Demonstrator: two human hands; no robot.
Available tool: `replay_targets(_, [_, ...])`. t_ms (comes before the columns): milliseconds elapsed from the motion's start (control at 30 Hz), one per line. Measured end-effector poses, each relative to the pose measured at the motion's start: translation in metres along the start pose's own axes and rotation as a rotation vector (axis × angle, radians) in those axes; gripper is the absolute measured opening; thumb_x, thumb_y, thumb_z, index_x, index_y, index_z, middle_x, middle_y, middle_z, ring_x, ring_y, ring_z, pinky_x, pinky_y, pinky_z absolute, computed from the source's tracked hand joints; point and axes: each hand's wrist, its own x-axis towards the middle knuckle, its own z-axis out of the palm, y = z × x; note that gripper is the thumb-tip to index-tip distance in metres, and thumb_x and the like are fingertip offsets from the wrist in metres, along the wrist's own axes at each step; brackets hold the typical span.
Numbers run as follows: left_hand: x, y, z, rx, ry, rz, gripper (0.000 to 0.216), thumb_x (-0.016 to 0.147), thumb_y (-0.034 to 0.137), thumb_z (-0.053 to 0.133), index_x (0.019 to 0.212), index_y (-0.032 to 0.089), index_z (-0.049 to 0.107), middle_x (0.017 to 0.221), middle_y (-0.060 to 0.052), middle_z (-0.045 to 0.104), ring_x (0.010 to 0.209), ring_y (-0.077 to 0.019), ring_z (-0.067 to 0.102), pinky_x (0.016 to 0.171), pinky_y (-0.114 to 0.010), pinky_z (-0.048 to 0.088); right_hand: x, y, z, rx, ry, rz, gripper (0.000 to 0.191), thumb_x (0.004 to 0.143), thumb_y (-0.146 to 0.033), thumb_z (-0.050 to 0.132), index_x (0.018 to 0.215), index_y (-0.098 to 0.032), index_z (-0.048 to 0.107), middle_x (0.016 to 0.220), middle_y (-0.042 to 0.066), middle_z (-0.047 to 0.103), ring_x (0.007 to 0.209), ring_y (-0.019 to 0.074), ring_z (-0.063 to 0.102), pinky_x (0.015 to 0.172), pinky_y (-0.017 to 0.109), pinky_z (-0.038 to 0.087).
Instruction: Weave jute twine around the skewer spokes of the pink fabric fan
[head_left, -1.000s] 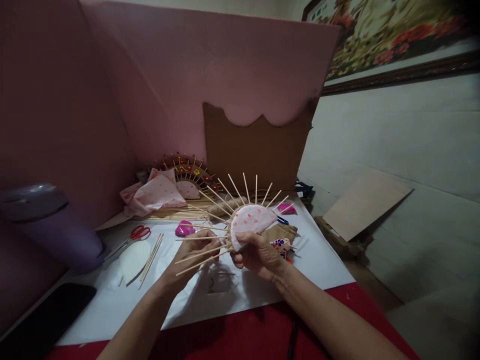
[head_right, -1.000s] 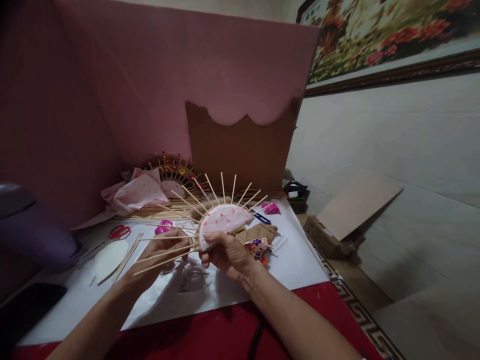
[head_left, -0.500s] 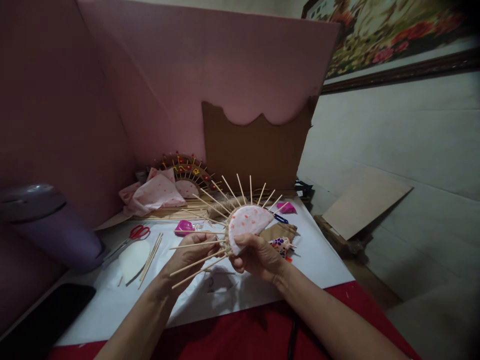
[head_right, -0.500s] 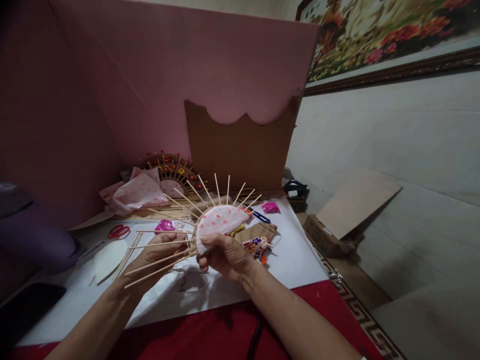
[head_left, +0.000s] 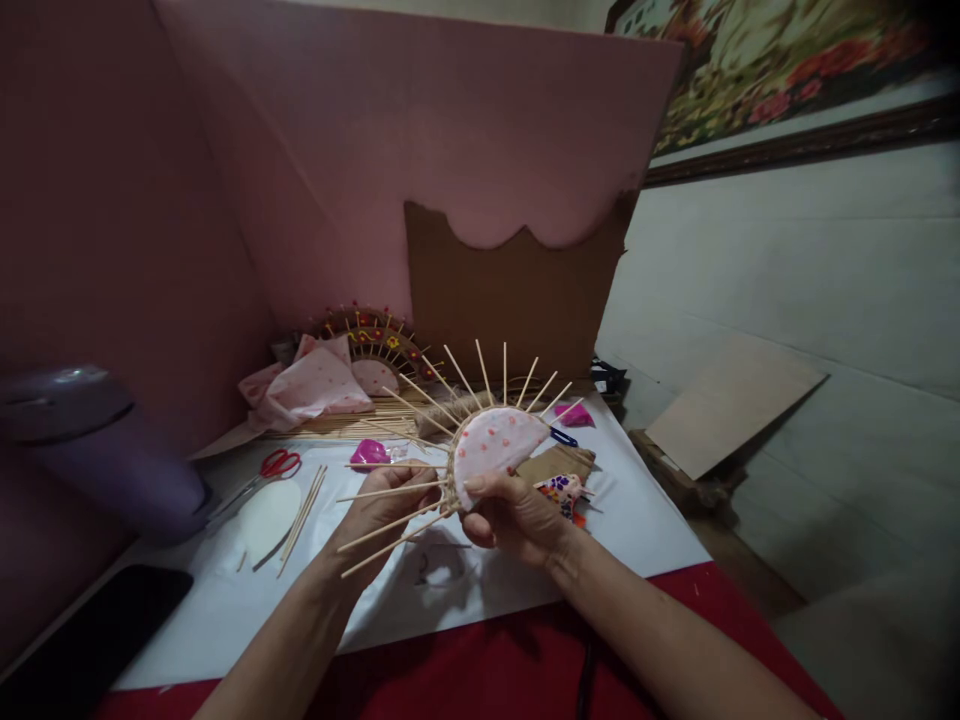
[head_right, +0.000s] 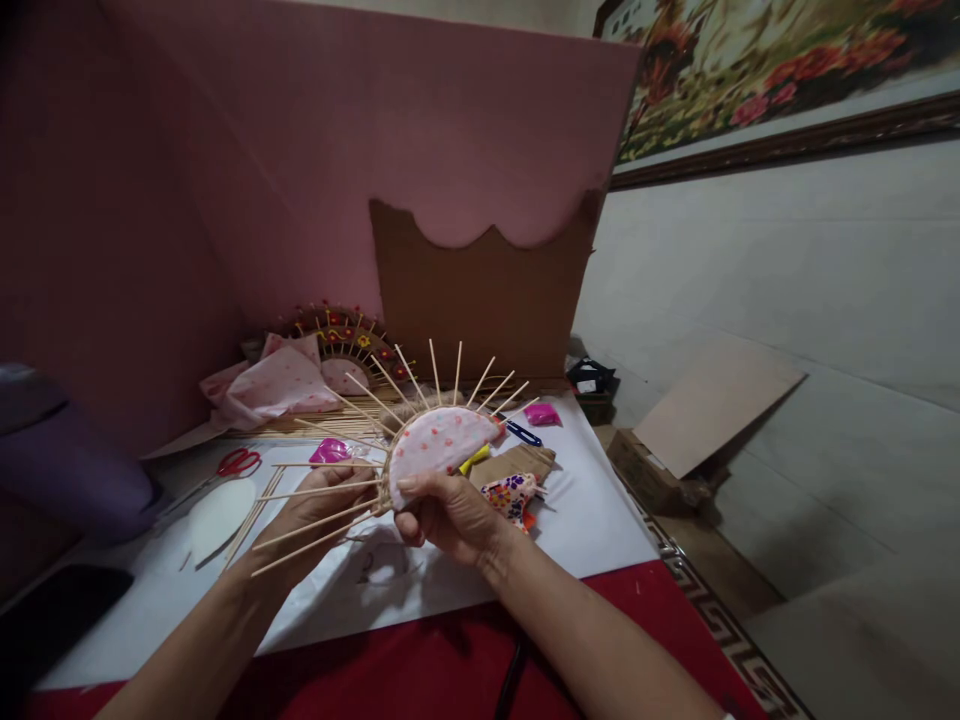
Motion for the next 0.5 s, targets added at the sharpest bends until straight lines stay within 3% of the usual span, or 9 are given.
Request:
replay_targets(133, [-0.004,0.011,-0.009,-0.046,0.019,-0.115,0.024,0.068,0.028,0.068,0.055,0.014,0.053,0.049,0.003,0.05,0.042,-0.0053,0.041,0.042,-0.018,0.032,0.002,-0.005,-0.004,-0.041,0.03,-0.03,0.013,0.066,-0.024,0.059,0.064,-0.011,0.056,0.048,-0.002,0.052,0.037,0.0055,0.044,0.037,0.018,0.029])
replay_targets(233, [-0.008,0.02,-0.019,-0.1,0.096,-0.177,0.014,0.063,0.019,0.072,0.066,0.014,0.059,0.064,0.001,0.058,0.059,-0.0101,0.055,0.061,-0.023,0.046,0.002,-0.011,-0.009,-0.039,0.084,-0.076,0.013,0.066,-0.024,0.059,0.063,-0.012,0.055,0.05,-0.001,0.053,0.038,0.005,0.043,0.038,0.018,0.028])
replay_targets(333, [-0.01,0.025,-0.026,-0.139,0.095,-0.157,0.013,0.062,0.016,0.072,0.07,0.013,0.062,0.071,0.0,0.059,0.068,-0.012,0.057,0.074,-0.028,0.046,0.002,-0.016,-0.012,-0.034,0.115,-0.101,0.014,0.067,-0.025,0.058,0.066,-0.011,0.056,0.053,0.001,0.056,0.04,0.0046,0.042,0.04,0.019,0.029])
replay_targets(500, [-0.009,0.03,-0.033,0.007,0.026,-0.021,0.017,0.067,0.022,0.069,0.058,0.013,0.058,0.054,0.003,0.049,0.05,-0.0063,0.044,0.051,-0.018,0.037,0.002,-0.02,-0.011,-0.071,0.12,-0.143,0.014,0.07,-0.024,0.054,0.062,-0.012,0.056,0.052,0.003,0.057,0.042,0.0061,0.042,0.044,0.02,0.032])
